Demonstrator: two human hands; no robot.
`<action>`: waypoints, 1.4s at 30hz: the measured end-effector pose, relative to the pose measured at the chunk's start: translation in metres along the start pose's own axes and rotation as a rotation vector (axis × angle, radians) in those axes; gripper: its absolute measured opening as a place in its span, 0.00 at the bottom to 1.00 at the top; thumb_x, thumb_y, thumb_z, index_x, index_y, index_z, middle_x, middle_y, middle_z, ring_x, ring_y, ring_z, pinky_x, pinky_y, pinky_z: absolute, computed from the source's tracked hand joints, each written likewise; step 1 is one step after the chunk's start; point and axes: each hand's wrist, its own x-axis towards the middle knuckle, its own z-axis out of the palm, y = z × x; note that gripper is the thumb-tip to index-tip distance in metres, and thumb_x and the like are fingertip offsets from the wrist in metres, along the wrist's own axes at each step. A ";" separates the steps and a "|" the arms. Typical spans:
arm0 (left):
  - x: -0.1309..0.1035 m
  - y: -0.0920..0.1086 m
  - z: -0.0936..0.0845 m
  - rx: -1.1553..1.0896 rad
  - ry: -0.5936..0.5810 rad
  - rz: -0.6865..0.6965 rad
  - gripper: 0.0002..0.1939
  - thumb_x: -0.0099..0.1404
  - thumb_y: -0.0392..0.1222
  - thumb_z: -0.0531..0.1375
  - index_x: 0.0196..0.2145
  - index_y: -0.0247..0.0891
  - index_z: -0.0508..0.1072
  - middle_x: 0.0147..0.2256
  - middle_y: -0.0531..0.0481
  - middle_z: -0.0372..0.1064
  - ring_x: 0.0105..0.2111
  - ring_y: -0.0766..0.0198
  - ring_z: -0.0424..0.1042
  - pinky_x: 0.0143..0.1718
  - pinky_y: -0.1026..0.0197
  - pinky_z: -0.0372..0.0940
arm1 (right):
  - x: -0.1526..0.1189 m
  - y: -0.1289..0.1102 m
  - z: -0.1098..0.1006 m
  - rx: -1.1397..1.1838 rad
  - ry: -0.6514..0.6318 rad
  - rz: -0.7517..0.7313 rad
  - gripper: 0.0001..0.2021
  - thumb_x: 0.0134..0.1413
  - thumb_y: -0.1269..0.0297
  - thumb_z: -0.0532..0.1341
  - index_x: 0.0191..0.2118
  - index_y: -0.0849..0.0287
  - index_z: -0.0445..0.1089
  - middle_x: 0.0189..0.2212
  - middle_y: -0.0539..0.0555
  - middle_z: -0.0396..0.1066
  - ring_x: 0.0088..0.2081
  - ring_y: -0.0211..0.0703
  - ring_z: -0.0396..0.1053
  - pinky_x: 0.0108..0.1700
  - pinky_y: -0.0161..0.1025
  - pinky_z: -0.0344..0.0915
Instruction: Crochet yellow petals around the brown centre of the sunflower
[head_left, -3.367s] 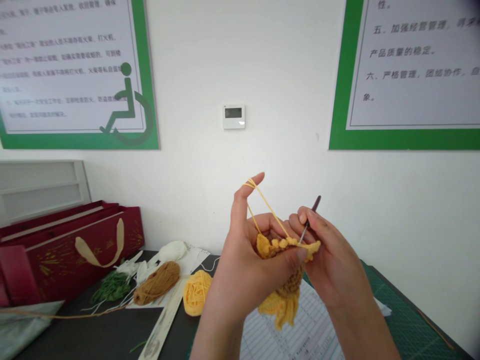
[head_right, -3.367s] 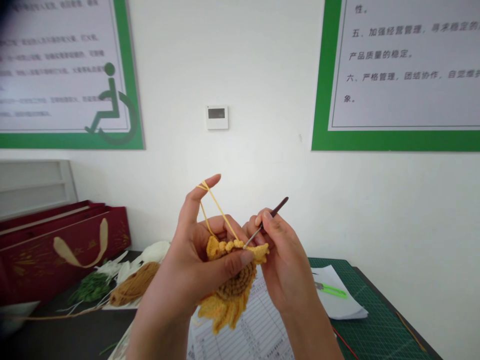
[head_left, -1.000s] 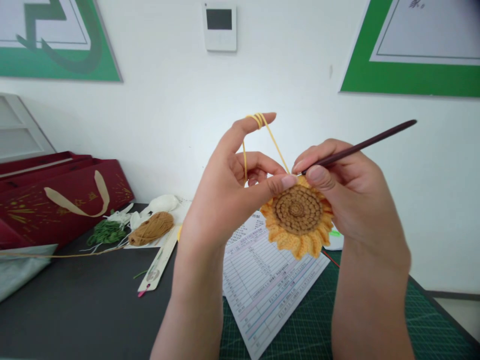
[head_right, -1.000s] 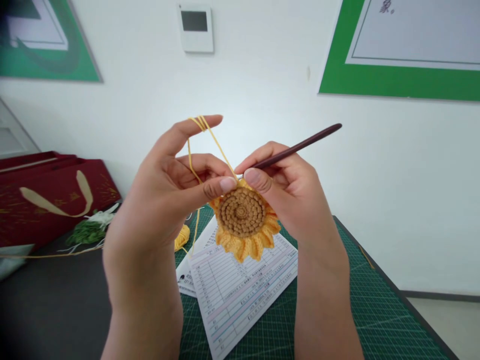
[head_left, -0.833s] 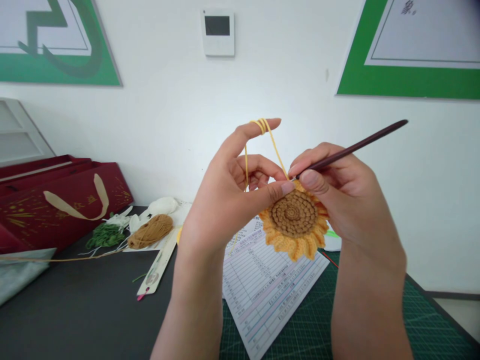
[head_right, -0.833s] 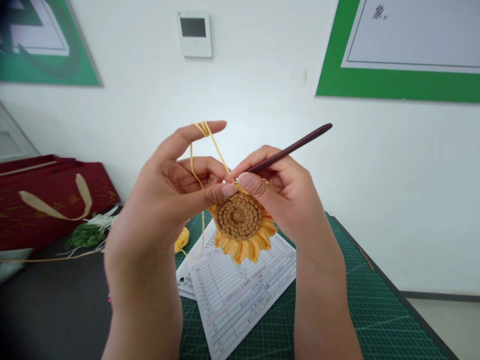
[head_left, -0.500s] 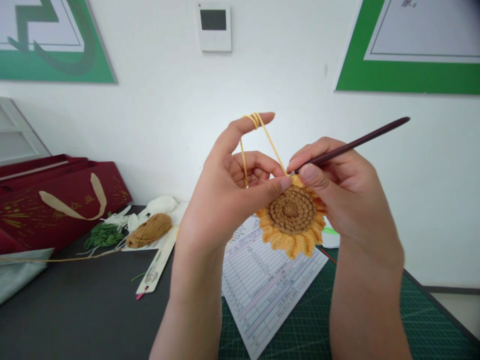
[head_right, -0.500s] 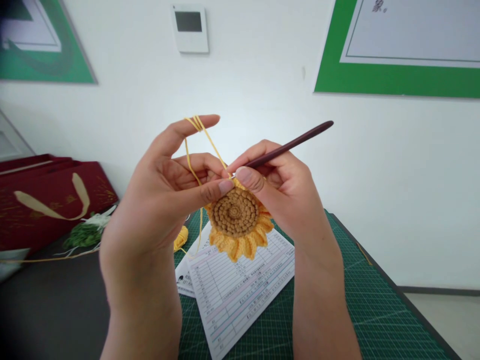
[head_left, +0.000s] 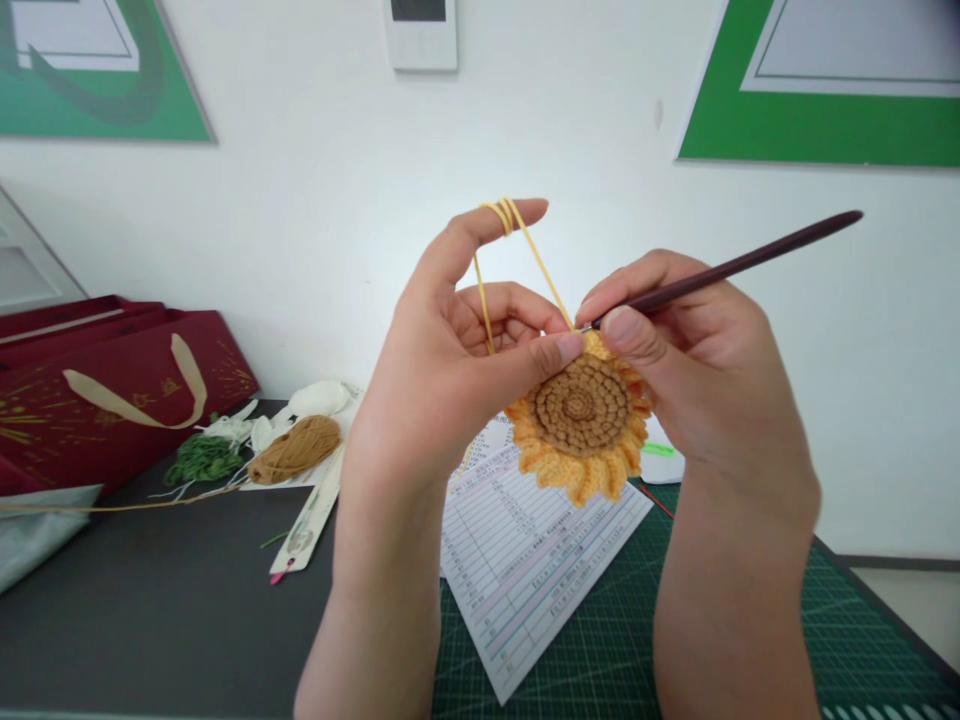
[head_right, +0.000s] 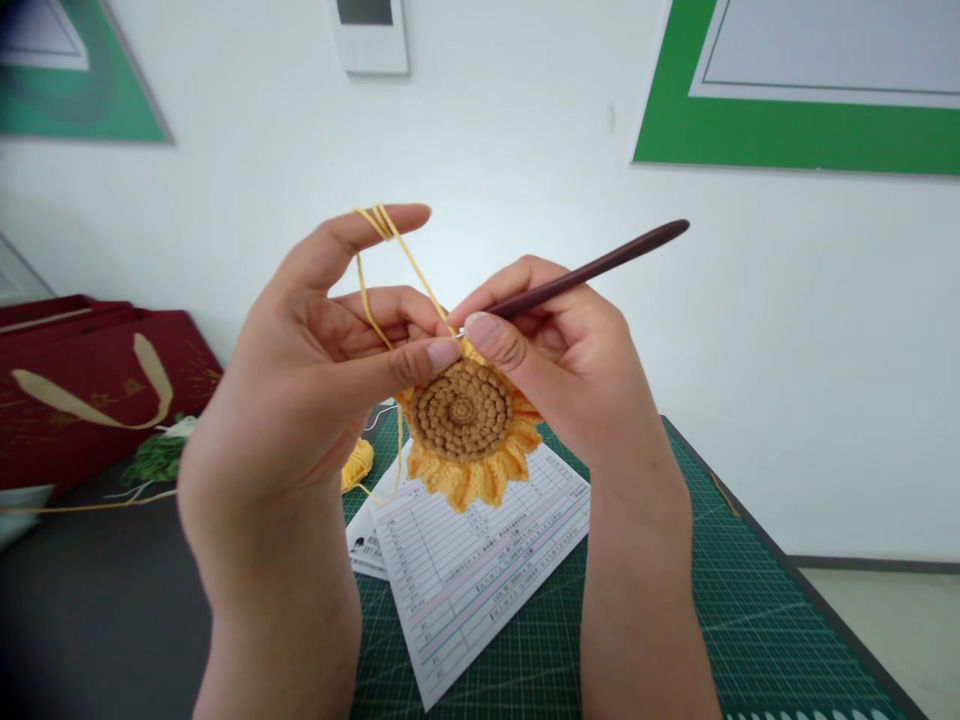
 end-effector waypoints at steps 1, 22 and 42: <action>0.000 0.000 0.000 0.000 -0.001 0.000 0.35 0.56 0.26 0.72 0.58 0.44 0.69 0.28 0.55 0.76 0.29 0.62 0.73 0.29 0.62 0.66 | 0.000 0.000 0.000 -0.006 0.002 0.000 0.02 0.62 0.66 0.69 0.38 0.50 0.79 0.34 0.50 0.77 0.34 0.42 0.72 0.35 0.40 0.70; -0.001 0.000 0.003 0.004 0.042 0.019 0.33 0.56 0.25 0.72 0.57 0.43 0.71 0.28 0.55 0.77 0.29 0.62 0.75 0.32 0.61 0.69 | -0.001 -0.001 0.000 0.014 0.000 -0.007 0.01 0.63 0.64 0.68 0.39 0.52 0.79 0.33 0.49 0.76 0.33 0.39 0.72 0.35 0.39 0.69; -0.002 0.000 0.005 -0.018 0.050 0.016 0.35 0.57 0.24 0.72 0.59 0.40 0.70 0.29 0.53 0.78 0.29 0.63 0.74 0.34 0.61 0.69 | 0.000 0.000 -0.001 -0.029 0.017 -0.067 0.01 0.63 0.66 0.69 0.37 0.53 0.78 0.31 0.48 0.74 0.31 0.38 0.70 0.32 0.37 0.68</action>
